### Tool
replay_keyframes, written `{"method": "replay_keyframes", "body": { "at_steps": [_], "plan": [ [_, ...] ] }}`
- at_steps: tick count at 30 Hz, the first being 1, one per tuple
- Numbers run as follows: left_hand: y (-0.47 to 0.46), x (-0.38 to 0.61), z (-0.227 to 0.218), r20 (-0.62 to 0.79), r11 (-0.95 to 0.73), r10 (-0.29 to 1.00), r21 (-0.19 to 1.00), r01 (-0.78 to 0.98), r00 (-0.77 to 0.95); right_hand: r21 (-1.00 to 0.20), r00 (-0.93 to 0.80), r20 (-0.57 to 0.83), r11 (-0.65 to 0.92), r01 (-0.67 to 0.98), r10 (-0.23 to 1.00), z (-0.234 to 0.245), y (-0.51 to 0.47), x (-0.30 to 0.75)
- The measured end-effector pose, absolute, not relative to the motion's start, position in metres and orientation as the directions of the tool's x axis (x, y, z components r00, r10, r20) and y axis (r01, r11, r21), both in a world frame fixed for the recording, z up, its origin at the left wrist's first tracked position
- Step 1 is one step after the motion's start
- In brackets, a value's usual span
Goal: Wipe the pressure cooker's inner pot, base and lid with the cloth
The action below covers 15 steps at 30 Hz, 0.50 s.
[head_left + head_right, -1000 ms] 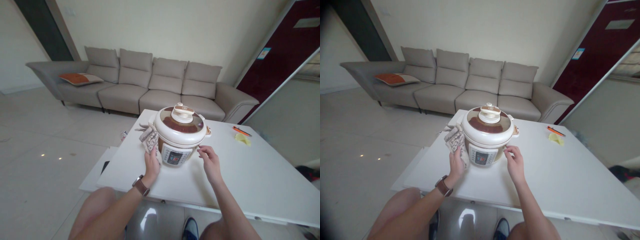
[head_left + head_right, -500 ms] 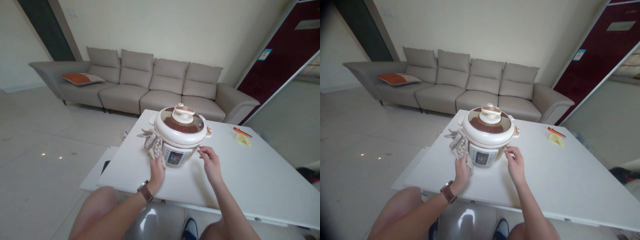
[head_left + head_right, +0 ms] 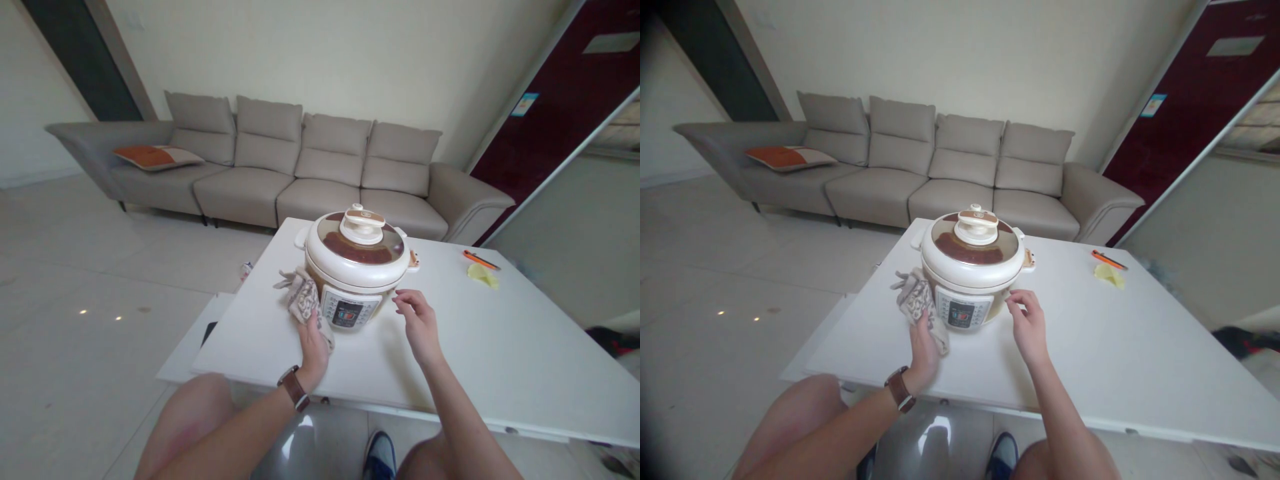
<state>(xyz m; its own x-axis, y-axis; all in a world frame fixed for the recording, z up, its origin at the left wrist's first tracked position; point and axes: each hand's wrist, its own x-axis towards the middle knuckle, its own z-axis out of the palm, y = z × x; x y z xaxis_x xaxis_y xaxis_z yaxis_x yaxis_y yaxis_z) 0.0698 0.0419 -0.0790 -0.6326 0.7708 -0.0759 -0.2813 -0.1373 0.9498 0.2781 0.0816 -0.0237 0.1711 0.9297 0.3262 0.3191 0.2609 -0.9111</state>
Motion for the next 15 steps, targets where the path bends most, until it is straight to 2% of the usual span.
{"method": "replay_keyframes", "body": {
  "at_steps": [3, 5, 7, 8, 10, 12, 15],
  "plan": [
    [0.030, 0.078, -0.092, -0.059, -0.114, 0.791, 0.964, -0.242, -0.609, -0.913, 0.174, 0.324, 0.258, 0.317, 0.930, -0.025, 0.082, 0.278],
    [0.025, 0.079, -0.101, 0.003, -0.132, 0.823, 0.974, -0.186, -0.568, -0.913, 0.172, 0.323, 0.259, 0.315, 0.931, -0.024, 0.082, 0.278],
    [0.025, 0.074, -0.106, 0.146, -0.213, 0.851, 0.974, -0.078, -0.505, -0.914, 0.171, 0.324, 0.262, 0.310, 0.930, -0.023, 0.082, 0.277],
    [0.027, 0.068, -0.107, 0.259, -0.287, 0.856, 0.958, 0.007, -0.448, -0.915, 0.174, 0.325, 0.263, 0.306, 0.930, -0.022, 0.081, 0.277],
    [0.033, 0.055, -0.102, 0.523, -0.483, 0.817, 0.851, 0.207, -0.244, -0.917, 0.192, 0.329, 0.264, 0.299, 0.925, -0.019, 0.082, 0.279],
    [0.040, 0.043, -0.092, 0.698, -0.678, 0.710, 0.641, 0.361, 0.094, -0.919, 0.235, 0.340, 0.268, 0.290, 0.911, -0.016, 0.083, 0.284],
    [0.043, 0.037, -0.079, 0.648, -0.762, 0.636, 0.439, 0.476, 0.419, -0.925, 0.317, 0.347, 0.268, 0.268, 0.882, -0.013, 0.085, 0.295]
  ]
}}
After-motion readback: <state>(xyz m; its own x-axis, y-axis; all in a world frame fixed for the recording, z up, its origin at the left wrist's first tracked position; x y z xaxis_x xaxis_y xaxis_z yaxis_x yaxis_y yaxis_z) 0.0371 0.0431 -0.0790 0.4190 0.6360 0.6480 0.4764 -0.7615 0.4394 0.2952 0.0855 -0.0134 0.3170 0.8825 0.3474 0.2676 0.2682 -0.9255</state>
